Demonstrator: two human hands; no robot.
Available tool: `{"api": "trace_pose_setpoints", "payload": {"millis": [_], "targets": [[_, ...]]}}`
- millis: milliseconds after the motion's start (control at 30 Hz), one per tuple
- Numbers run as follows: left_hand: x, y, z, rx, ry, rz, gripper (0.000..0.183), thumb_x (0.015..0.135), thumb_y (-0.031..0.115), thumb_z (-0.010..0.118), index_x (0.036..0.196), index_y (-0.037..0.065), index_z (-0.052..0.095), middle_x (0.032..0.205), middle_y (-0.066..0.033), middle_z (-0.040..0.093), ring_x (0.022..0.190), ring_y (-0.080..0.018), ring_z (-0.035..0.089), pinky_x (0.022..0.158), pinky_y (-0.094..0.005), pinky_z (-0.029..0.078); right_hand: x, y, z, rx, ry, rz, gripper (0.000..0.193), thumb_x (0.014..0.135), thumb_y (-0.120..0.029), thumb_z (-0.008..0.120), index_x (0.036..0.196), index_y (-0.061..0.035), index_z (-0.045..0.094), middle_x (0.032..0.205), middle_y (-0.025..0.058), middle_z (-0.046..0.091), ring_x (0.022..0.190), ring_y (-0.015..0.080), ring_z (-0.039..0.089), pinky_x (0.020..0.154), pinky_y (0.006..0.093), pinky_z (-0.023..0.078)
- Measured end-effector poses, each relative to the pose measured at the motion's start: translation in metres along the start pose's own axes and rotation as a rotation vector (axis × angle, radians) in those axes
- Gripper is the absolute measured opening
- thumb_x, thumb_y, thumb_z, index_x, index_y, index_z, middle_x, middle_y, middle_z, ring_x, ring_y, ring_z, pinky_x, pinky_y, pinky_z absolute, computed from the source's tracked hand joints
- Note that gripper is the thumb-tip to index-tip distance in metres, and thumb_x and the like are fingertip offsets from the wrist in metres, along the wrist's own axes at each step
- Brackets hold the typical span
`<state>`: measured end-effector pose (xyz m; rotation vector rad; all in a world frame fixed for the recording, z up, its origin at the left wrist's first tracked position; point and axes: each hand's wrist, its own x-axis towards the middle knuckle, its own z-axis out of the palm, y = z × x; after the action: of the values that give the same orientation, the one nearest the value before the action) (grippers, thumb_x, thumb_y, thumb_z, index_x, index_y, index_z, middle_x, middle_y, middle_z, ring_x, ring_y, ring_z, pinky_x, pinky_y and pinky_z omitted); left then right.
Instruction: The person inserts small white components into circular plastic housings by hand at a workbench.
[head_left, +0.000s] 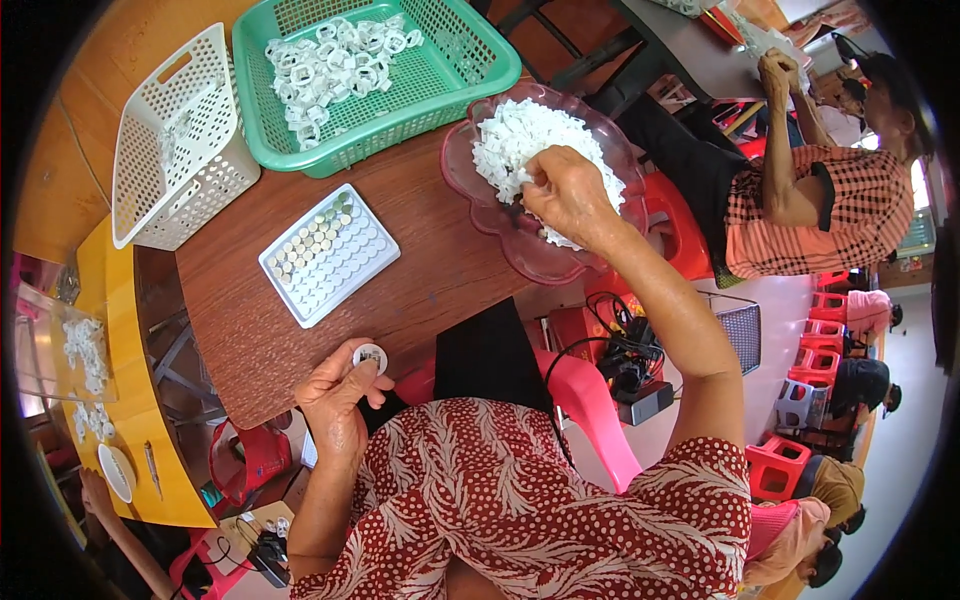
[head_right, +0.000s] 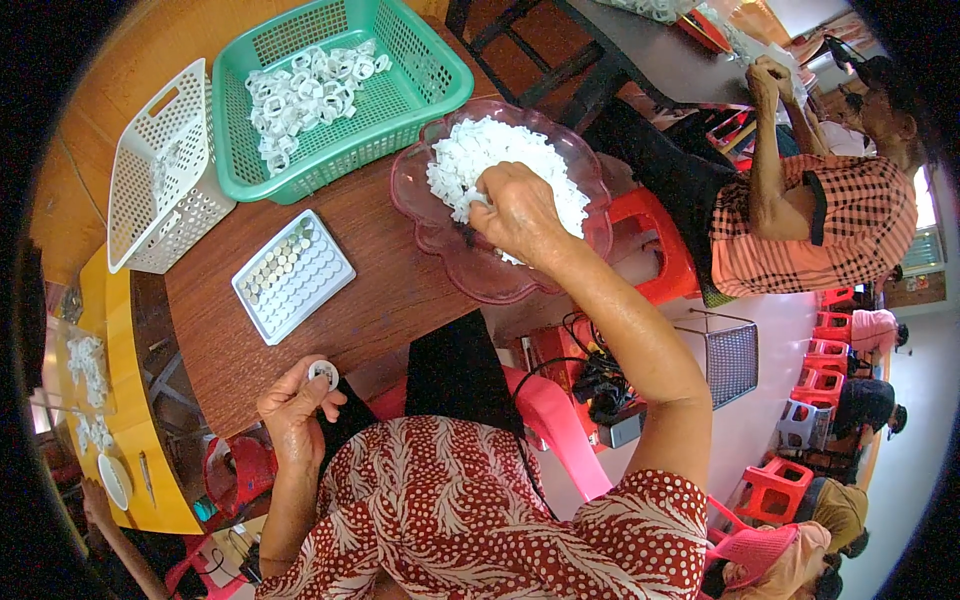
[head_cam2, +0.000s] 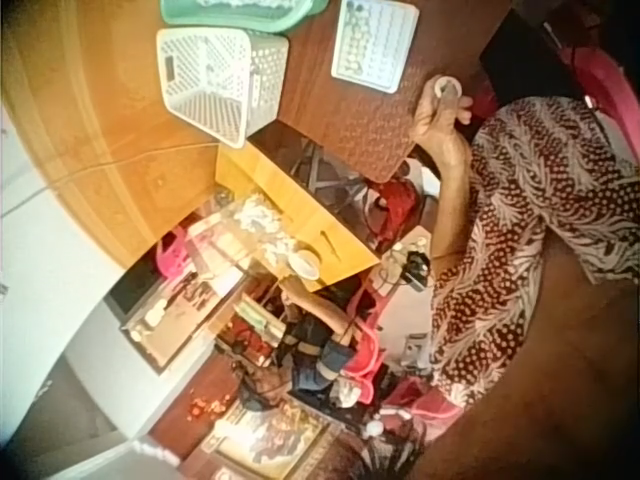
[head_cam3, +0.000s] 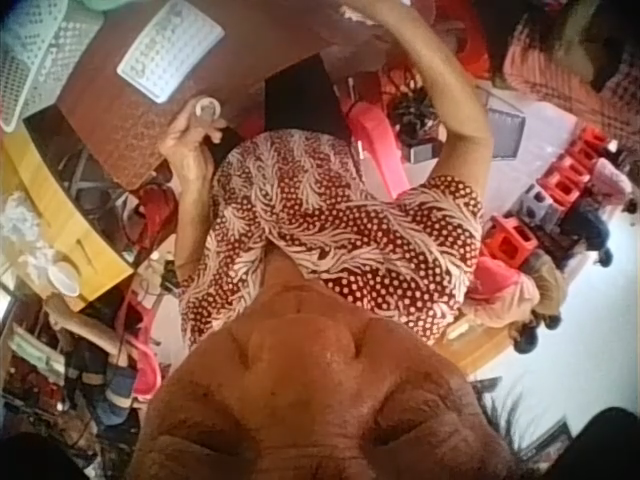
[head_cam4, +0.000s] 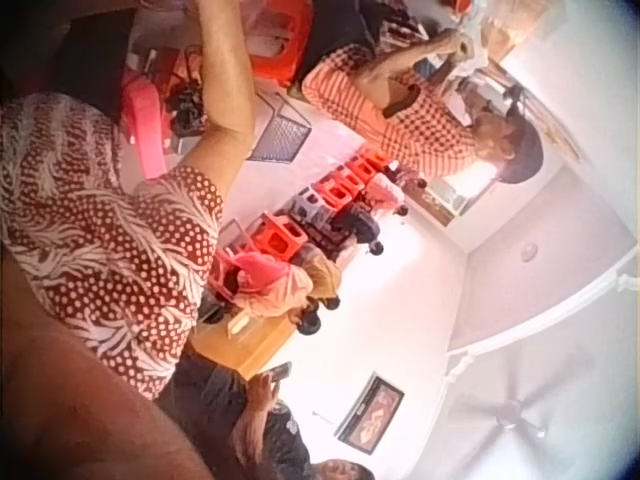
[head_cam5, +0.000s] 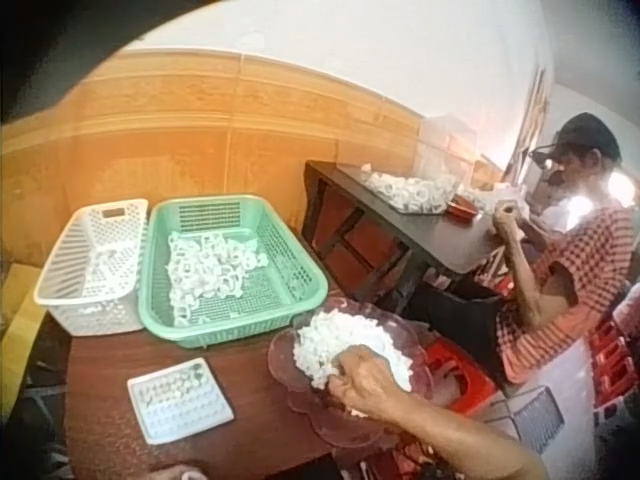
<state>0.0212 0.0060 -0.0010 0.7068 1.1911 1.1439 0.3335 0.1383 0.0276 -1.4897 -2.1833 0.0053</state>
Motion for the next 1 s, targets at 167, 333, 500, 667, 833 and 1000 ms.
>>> {"api": "trace_pose_setpoints", "payload": {"millis": [167, 333, 500, 667, 833, 1000], "targets": [[0.004, 0.0, 0.001, -0.001, -0.022, -0.003, 0.022, 0.081, -0.002, 0.062, 0.102, -0.01, 0.062, 0.079, -0.0128, 0.065, 0.055, -0.0138, 0.06, 0.042, -0.021, 0.043, -0.002, 0.003, -0.003, 0.227, 0.007, 0.278, 0.009, 0.072, -0.006, 0.056, 0.07, 0.0024, 0.058, 0.068, 0.0207, 0.06, 0.064, 0.0362, 0.059, 0.06, 0.041, 0.047], [-0.001, 0.003, 0.0, -0.011, -0.005, -0.016, 0.022, 0.081, -0.002, 0.062, 0.102, -0.009, 0.062, 0.082, -0.0131, 0.065, 0.056, -0.0134, 0.06, 0.045, -0.0199, 0.043, -0.001, -0.013, -0.01, 0.434, -0.056, 0.405, 0.011, 0.076, -0.008, 0.059, 0.074, 0.0032, 0.062, 0.067, 0.0143, 0.062, 0.06, 0.0225, 0.059, 0.057, 0.0346, 0.046], [0.001, 0.013, 0.007, -0.035, -0.039, -0.01, 0.026, 0.082, -0.002, 0.062, 0.107, -0.009, 0.06, 0.079, -0.0132, 0.066, 0.056, -0.012, 0.059, 0.047, -0.0188, 0.043, 0.0, -0.072, -0.033, 0.788, -0.089, 0.472, 0.008, 0.081, -0.006, 0.065, 0.085, 0.0002, 0.069, 0.071, -0.0003, 0.062, 0.065, 0.0053, 0.052, 0.057, 0.0201, 0.041], [0.005, 0.03, 0.018, -0.045, -0.048, 0.026, 0.032, 0.083, 0.001, 0.062, 0.114, -0.005, 0.058, 0.079, -0.0112, 0.066, 0.059, -0.0097, 0.059, 0.051, -0.0186, 0.044, -0.009, -0.121, -0.013, 1.079, -0.202, 0.397, 0.011, 0.081, -0.009, 0.065, 0.083, 0.0012, 0.067, 0.072, -0.0021, 0.062, 0.068, 0.0035, 0.053, 0.06, 0.0196, 0.042], [0.006, 0.037, 0.013, -0.008, -0.041, 0.161, 0.038, 0.082, -0.001, 0.063, 0.119, -0.005, 0.054, 0.084, -0.0091, 0.067, 0.067, -0.0083, 0.06, 0.055, -0.0163, 0.044, -0.005, -0.147, 0.009, 1.232, -0.444, 0.496, 0.01, 0.081, -0.009, 0.064, 0.084, 0.0009, 0.066, 0.07, -0.0016, 0.061, 0.064, 0.0029, 0.051, 0.056, 0.0193, 0.041], [0.004, 0.038, 0.011, -0.027, -0.087, 0.172, 0.042, 0.082, -0.004, 0.063, 0.122, -0.006, 0.051, 0.095, -0.0056, 0.063, 0.079, -0.0051, 0.057, 0.068, -0.0168, 0.046, -0.012, -0.16, 0.027, 1.315, -0.465, 0.505, 0.013, 0.083, -0.009, 0.064, 0.092, 0.0, 0.066, 0.077, 0.0014, 0.064, 0.065, 0.0047, 0.054, 0.055, 0.0187, 0.043]]}}
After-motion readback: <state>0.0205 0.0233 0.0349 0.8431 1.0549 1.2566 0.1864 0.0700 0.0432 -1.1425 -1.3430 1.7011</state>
